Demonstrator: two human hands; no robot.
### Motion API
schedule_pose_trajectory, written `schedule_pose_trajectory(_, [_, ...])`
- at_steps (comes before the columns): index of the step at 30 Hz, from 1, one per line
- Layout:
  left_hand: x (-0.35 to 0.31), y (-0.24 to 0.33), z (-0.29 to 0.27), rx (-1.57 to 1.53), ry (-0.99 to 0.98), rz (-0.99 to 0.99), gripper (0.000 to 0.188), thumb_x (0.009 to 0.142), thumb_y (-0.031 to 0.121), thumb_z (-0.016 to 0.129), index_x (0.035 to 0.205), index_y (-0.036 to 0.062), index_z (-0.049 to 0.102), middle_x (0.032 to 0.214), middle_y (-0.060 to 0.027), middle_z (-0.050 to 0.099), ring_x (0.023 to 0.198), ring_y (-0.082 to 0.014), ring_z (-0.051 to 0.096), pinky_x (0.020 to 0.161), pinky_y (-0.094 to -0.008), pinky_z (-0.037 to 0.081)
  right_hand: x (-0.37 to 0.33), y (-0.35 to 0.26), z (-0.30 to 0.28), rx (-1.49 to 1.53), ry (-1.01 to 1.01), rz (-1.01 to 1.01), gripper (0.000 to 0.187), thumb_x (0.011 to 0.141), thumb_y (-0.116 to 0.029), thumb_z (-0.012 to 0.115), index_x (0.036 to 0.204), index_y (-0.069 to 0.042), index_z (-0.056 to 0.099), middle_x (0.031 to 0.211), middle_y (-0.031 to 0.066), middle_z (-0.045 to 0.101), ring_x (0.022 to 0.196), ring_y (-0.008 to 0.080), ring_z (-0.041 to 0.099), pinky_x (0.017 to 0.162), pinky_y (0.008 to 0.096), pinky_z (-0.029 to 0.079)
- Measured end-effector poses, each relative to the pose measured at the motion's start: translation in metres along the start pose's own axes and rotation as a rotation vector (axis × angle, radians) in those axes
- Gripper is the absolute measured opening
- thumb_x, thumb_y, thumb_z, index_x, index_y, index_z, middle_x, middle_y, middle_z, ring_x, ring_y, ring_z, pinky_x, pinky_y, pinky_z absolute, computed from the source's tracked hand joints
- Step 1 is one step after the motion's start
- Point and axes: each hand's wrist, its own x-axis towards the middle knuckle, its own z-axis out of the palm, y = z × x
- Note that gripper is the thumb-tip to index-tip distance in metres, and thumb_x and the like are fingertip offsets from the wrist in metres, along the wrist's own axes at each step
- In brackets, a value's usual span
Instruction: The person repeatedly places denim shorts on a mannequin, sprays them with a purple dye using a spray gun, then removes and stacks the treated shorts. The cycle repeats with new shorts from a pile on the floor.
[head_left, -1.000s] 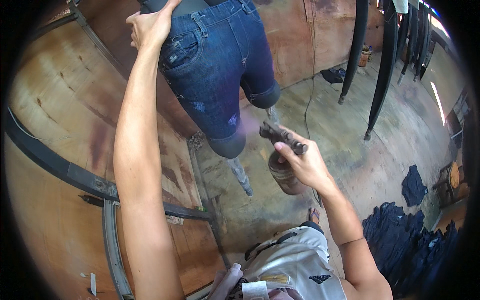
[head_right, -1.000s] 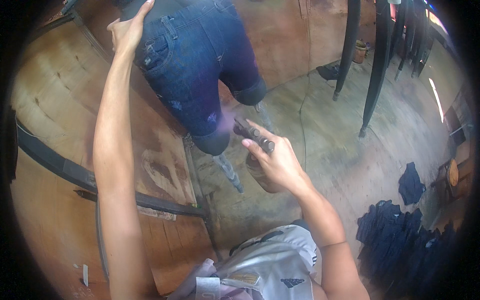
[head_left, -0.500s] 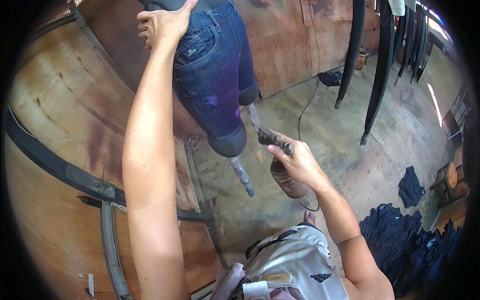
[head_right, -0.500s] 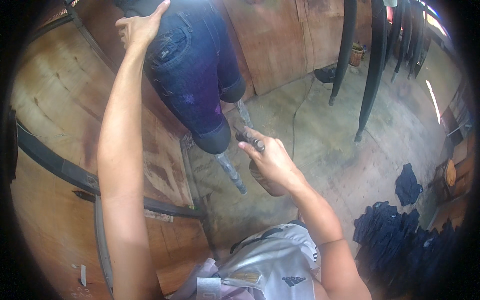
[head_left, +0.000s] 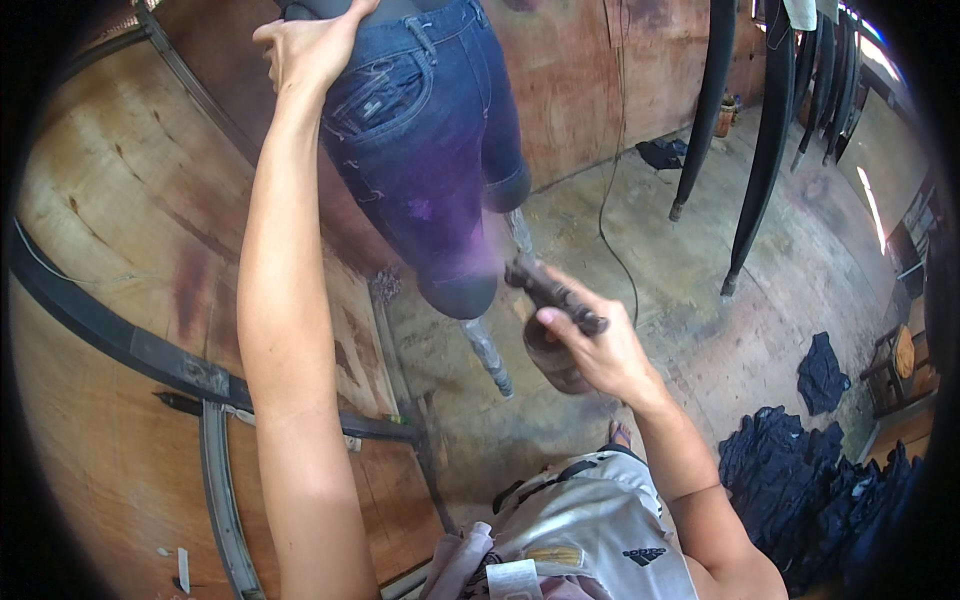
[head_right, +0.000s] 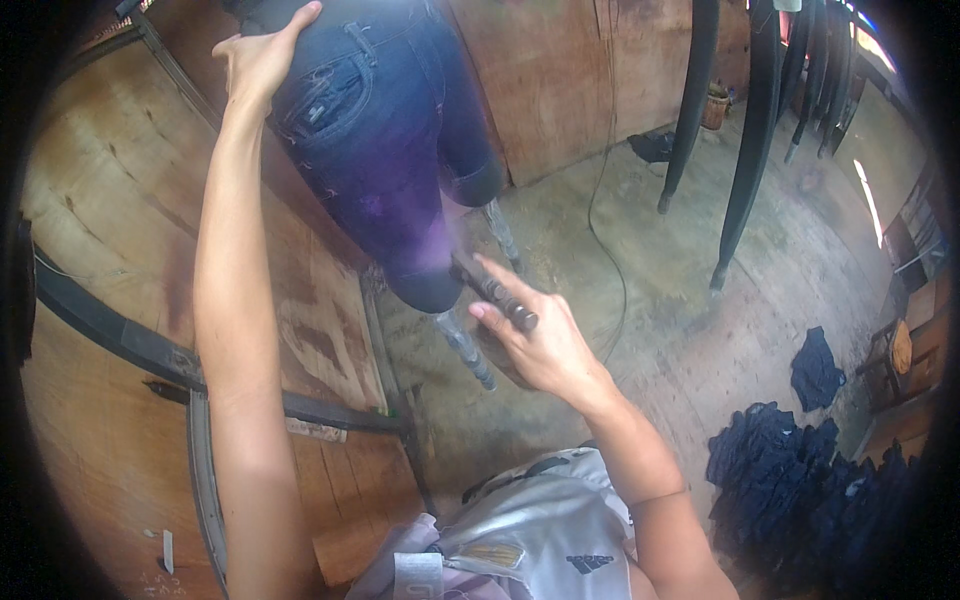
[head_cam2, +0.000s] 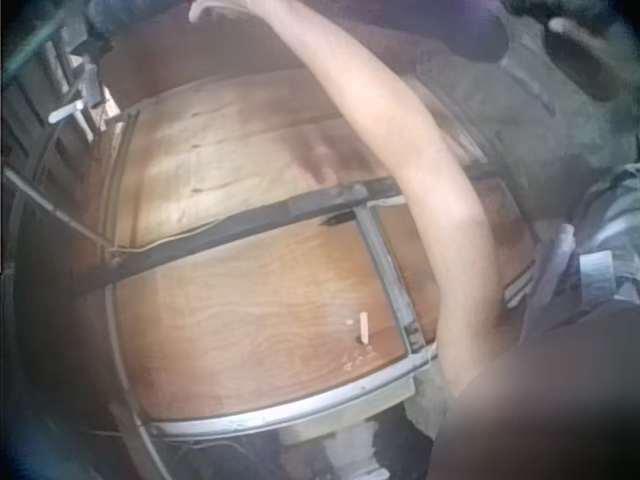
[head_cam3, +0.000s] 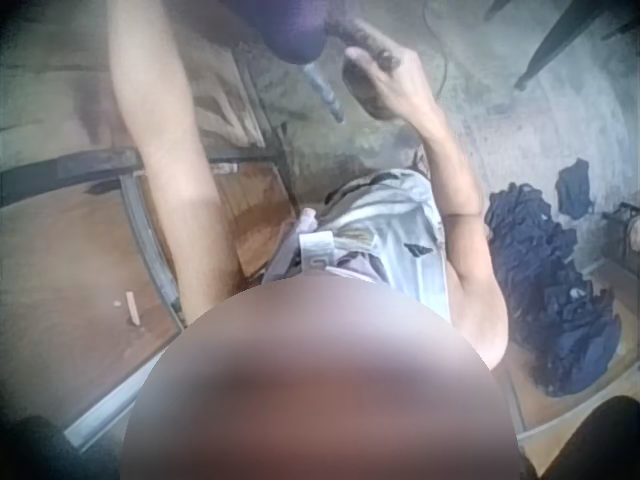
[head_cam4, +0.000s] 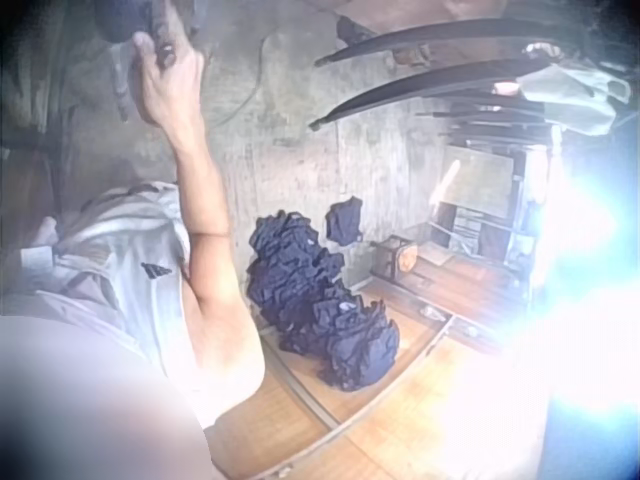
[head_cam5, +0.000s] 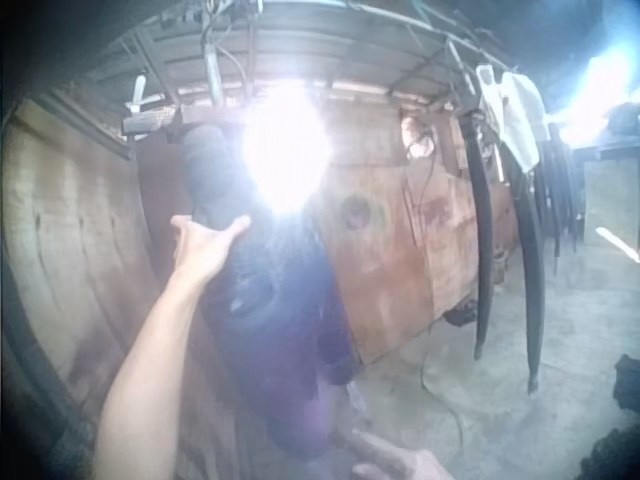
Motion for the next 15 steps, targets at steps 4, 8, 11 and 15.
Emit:
schedule_pose_trajectory(4, [0.024,-0.044,-0.005,-0.275,-0.099,0.114,0.121,0.066,0.055,0.086,0.137,-0.0219,0.025,0.131,-0.0344,0.046,0.119,-0.0353,0.057,0.102,-0.0398,0.046,-0.012,0.04,0.001,-0.181,-0.04,0.161,0.049,0.095,-0.03,0.065,0.135,-0.004,0.057,0.108,0.0289,0.068,0.11,0.0407,0.065,0.091,0.043,0.051])
schedule_pose_trajectory(8, [0.054,-0.088,-0.013,-0.539,-0.226,0.113,0.117,0.066,0.051,0.089,0.141,-0.0147,0.028,0.133,-0.0347,0.047,0.12,-0.036,0.057,0.102,-0.0408,0.048,-0.037,0.066,-0.011,-0.122,-0.003,0.315,0.047,0.095,-0.029,0.066,0.135,-0.004,0.059,0.089,0.0189,0.071,0.09,0.0268,0.071,0.085,0.0366,0.052])
schedule_pose_trajectory(11, [0.074,-0.102,-0.035,-0.339,-0.17,0.106,0.096,0.071,0.043,0.087,0.139,-0.0066,0.04,0.139,-0.0332,0.047,0.126,-0.0383,0.054,0.107,-0.0429,0.043,-0.047,0.071,-0.027,-0.058,0.069,0.284,0.047,0.095,-0.027,0.065,0.136,-0.005,0.058,0.083,0.0139,0.072,0.083,0.02,0.069,0.083,0.0337,0.051])
schedule_pose_trajectory(15, [0.065,-0.078,-0.051,0.095,0.15,0.22,0.06,0.08,0.024,0.078,0.131,0.0022,0.054,0.138,-0.0251,0.053,0.127,-0.0361,0.054,0.108,-0.0436,0.042,-0.048,0.06,-0.054,-0.017,0.148,0.195,0.048,0.095,-0.027,0.066,0.137,-0.005,0.057,0.085,0.0144,0.072,0.085,0.0203,0.069,0.083,0.0344,0.051])
